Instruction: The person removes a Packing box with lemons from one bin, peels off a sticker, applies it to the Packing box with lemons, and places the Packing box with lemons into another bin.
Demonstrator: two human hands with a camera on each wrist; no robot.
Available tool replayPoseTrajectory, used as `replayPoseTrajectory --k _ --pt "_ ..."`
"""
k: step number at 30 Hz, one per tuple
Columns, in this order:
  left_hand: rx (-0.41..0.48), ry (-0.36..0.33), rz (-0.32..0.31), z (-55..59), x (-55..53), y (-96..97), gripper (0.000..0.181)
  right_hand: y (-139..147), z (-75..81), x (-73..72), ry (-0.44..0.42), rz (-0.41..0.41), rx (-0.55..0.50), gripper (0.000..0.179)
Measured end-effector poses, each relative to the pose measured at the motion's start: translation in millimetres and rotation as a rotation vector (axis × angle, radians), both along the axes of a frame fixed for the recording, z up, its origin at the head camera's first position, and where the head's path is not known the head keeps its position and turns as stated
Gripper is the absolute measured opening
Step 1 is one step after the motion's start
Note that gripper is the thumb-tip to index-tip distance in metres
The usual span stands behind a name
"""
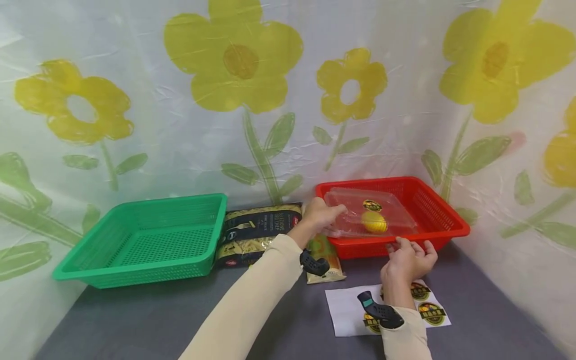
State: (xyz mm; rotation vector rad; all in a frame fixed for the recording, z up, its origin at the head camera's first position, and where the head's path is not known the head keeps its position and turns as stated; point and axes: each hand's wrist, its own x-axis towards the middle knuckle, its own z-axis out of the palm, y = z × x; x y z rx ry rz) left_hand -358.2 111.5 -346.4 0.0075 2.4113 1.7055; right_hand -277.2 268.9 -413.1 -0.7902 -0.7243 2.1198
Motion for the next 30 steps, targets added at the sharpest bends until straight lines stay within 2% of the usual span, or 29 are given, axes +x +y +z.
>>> replayPoseTrajectory --k 4,6,10,14,17,19,22,26,30 --pt "-0.108 0.032 -0.002 -5.4 -2.0 0.2 0.031 -3.8 -2.6 1.7 -0.019 0.02 0.01 0.055" --pt "-0.132 0.041 -0.002 -6.7 -2.0 -0.5 0.032 -5.6 -3.7 1.7 -0.023 0.026 0.013 0.056" --pt "-0.126 0.05 0.012 -7.2 -3.3 -1.4 0.036 -6.5 -4.3 0.4 -0.018 0.026 0.025 0.056" --pt "-0.125 0.031 0.013 -7.3 -3.3 -4.7 0.042 -6.4 -5.1 0.2 -0.016 0.023 0.022 0.055" --pt "-0.114 0.015 0.018 -7.4 -2.7 -10.3 0.036 -6.5 -5.3 0.3 -0.01 0.021 0.018 0.052" --pt "-0.105 0.033 0.017 -6.9 -2.1 -15.7 0.03 -6.3 -4.8 0.0 -0.006 0.017 0.023 0.051" --pt "-0.07 0.05 0.013 -4.9 1.5 -27.0 0.031 -5.4 -3.4 -0.3 -0.007 0.009 0.028 0.05" --pt "0.044 0.057 0.031 -4.0 13.0 -47.8 0.02 -3.5 -1.7 0.3 -0.018 0.018 0.025 0.052" --pt "0.158 0.073 0.034 -11.2 26.7 -71.0 0.03 -0.1 -1.6 2.2 -0.016 0.018 0.011 0.049"
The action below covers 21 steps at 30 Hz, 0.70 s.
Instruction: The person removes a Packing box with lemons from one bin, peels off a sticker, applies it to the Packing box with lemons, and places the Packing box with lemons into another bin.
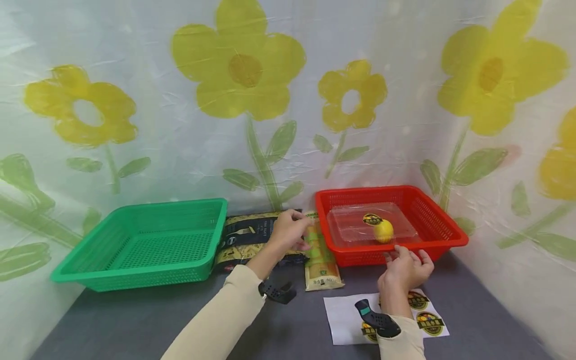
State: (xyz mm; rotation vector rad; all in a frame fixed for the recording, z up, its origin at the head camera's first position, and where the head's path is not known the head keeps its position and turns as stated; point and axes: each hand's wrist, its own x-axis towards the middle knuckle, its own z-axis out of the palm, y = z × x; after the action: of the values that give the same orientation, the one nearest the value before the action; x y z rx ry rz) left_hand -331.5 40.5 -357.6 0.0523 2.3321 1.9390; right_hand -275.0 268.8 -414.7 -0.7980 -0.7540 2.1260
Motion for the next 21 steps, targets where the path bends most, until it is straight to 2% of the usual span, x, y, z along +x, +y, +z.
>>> replayPoseTrajectory --k 7,16,18,21 --pt "0.059 0.068 -0.028 -30.7 25.0 -48.8 0.026 4.4 -4.3 1.6 -0.006 -0.001 -0.013 0.042" --pt "-0.01 0.157 0.06 -74.7 57.1 -101.8 0.024 5.2 -6.0 3.4 -0.048 0.014 0.007 0.04" --pt "-0.017 0.176 0.077 -81.5 61.6 -111.0 0.023 6.3 -4.8 3.0 -0.051 0.004 0.007 0.038" --pt "-0.026 0.196 0.084 -90.2 62.3 -121.1 0.02 8.4 -2.5 2.9 -0.059 -0.032 0.003 0.035"
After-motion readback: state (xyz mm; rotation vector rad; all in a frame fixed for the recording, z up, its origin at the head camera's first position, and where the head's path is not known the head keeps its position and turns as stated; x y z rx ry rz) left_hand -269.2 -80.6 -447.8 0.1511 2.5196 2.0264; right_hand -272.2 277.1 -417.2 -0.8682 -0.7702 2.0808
